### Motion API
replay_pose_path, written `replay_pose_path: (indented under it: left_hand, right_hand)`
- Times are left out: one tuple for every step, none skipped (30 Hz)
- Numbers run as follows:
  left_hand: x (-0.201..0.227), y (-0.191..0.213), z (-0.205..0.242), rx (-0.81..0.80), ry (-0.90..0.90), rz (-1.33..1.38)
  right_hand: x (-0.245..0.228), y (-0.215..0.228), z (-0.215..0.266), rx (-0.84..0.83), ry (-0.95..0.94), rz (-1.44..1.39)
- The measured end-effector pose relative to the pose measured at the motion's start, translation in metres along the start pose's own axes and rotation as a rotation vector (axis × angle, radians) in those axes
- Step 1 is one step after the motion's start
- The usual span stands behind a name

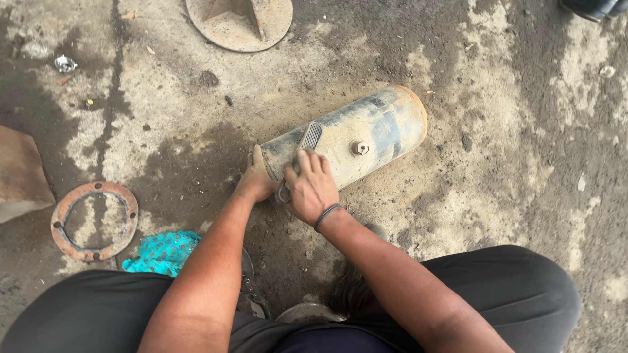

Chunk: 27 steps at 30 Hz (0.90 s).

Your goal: The person scrubs the surface of a cylindrical metal object using a wire brush. They hold the cylinder steady with their left hand while vigorously brushing the exterior with their right hand, working along the length of the object.

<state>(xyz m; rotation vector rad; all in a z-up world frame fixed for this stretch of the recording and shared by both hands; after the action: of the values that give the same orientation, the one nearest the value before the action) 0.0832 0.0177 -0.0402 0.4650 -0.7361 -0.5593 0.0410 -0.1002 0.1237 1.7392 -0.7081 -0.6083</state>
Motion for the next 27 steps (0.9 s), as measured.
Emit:
replay_pose_path:
  left_hand:
    - [-0.002, -0.002, -0.003, -0.001, -0.013, 0.011]
    - [-0.004, -0.005, -0.007, -0.003, -0.027, 0.022]
    - [-0.006, -0.006, -0.011, 0.005, -0.051, 0.028]
    - [-0.010, -0.006, -0.016, 0.014, -0.073, 0.030]
    - [-0.012, -0.008, -0.021, 0.023, -0.096, 0.032]
    - [-0.015, -0.009, -0.024, 0.044, -0.118, 0.008]
    - [-0.016, -0.010, -0.026, 0.066, -0.140, -0.015]
    - [-0.017, -0.009, -0.026, 0.085, -0.164, -0.043]
    - [-0.020, -0.009, -0.028, 0.078, -0.138, -0.038]
    - [-0.020, -0.009, -0.028, 0.069, -0.112, -0.032]
    - [-0.018, -0.008, -0.026, 0.060, -0.087, -0.027]
    - [-0.018, -0.009, -0.022, 0.052, -0.072, -0.045]
    - [-0.017, -0.008, -0.017, 0.043, -0.058, -0.063]
    - [-0.014, -0.006, -0.013, 0.038, -0.048, -0.080]
    - [-0.005, -0.001, -0.008, 0.056, -0.100, -0.059]
    - [0.000, 0.001, -0.002, 0.073, -0.151, -0.036]
    - [0.003, 0.002, 0.003, 0.089, -0.200, -0.013]
    - [0.001, 0.001, 0.002, 0.077, -0.168, -0.028]
    - [-0.003, -0.001, -0.001, 0.066, -0.135, -0.044]
    - [-0.010, -0.006, -0.005, 0.050, -0.101, -0.059]
    - [-0.014, -0.008, -0.008, 0.064, -0.115, -0.067]
    - [-0.016, -0.009, -0.013, 0.077, -0.134, -0.077]
    - [-0.017, -0.009, -0.017, 0.091, -0.154, -0.086]
    - [-0.016, -0.007, -0.018, 0.102, -0.214, -0.070]
    - [-0.013, -0.006, -0.017, 0.112, -0.275, -0.054]
    - [-0.010, -0.002, -0.016, 0.126, -0.333, -0.041]
    - [-0.016, -0.003, -0.020, 0.084, -0.220, -0.046]
  right_hand:
    - [-0.009, 0.004, -0.001, 0.088, 0.095, 0.013]
    - [-0.018, 0.007, -0.001, 0.177, 0.188, 0.024]
    - [-0.025, -0.006, -0.001, 0.096, 0.256, -0.076]
    - [-0.035, -0.019, 0.000, 0.015, 0.320, -0.178]
    - [-0.045, -0.031, 0.004, -0.067, 0.383, -0.280]
    - [-0.052, -0.036, 0.007, -0.071, 0.417, -0.298]
    - [-0.059, -0.041, 0.012, -0.075, 0.451, -0.315]
    - [-0.065, -0.046, 0.014, -0.077, 0.481, -0.333]
    - [-0.062, -0.052, 0.015, -0.087, 0.452, -0.346]
    - [-0.055, -0.057, 0.014, -0.098, 0.422, -0.359]
    - [-0.047, -0.063, 0.012, -0.109, 0.392, -0.371]
    - [-0.032, -0.061, 0.010, -0.050, 0.372, -0.366]
    - [-0.011, -0.059, 0.006, 0.009, 0.351, -0.361]
    - [0.013, -0.059, 0.001, 0.026, 0.294, -0.367]
    - [0.037, -0.058, -0.004, 0.043, 0.237, -0.372]
    - [0.065, -0.062, -0.007, -0.015, 0.132, -0.312]
    - [0.087, -0.067, -0.009, -0.072, 0.027, -0.251]
    - [0.098, -0.072, -0.014, -0.125, -0.036, -0.261]
    - [0.103, -0.075, -0.017, -0.177, -0.099, -0.270]
    - [0.102, -0.079, -0.014, -0.234, -0.164, -0.280]
    - [0.078, -0.072, -0.017, -0.134, -0.076, -0.338]
    - [0.048, -0.063, -0.018, -0.031, 0.009, -0.390]
    - [0.013, -0.073, -0.014, -0.152, 0.060, -0.409]
    - [-0.020, -0.081, -0.006, -0.269, 0.117, -0.430]
    - [-0.035, -0.076, -0.003, -0.229, 0.142, -0.456]
    - [-0.042, -0.071, -0.005, -0.186, 0.170, -0.485]
    - [-0.042, -0.067, -0.006, -0.144, 0.197, -0.513]
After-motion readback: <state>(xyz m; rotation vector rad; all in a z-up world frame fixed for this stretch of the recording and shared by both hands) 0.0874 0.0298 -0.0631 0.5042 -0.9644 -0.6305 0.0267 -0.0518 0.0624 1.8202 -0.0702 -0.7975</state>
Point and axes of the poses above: each hand's wrist, its own z-axis away from the middle knuckle, its own y-axis out of the back of the hand, x = y × z, the point moved 9 cm from there along -z, towards the middle knuckle, and after that the axes turned 8 degrees about y, right-handed, at the moved point
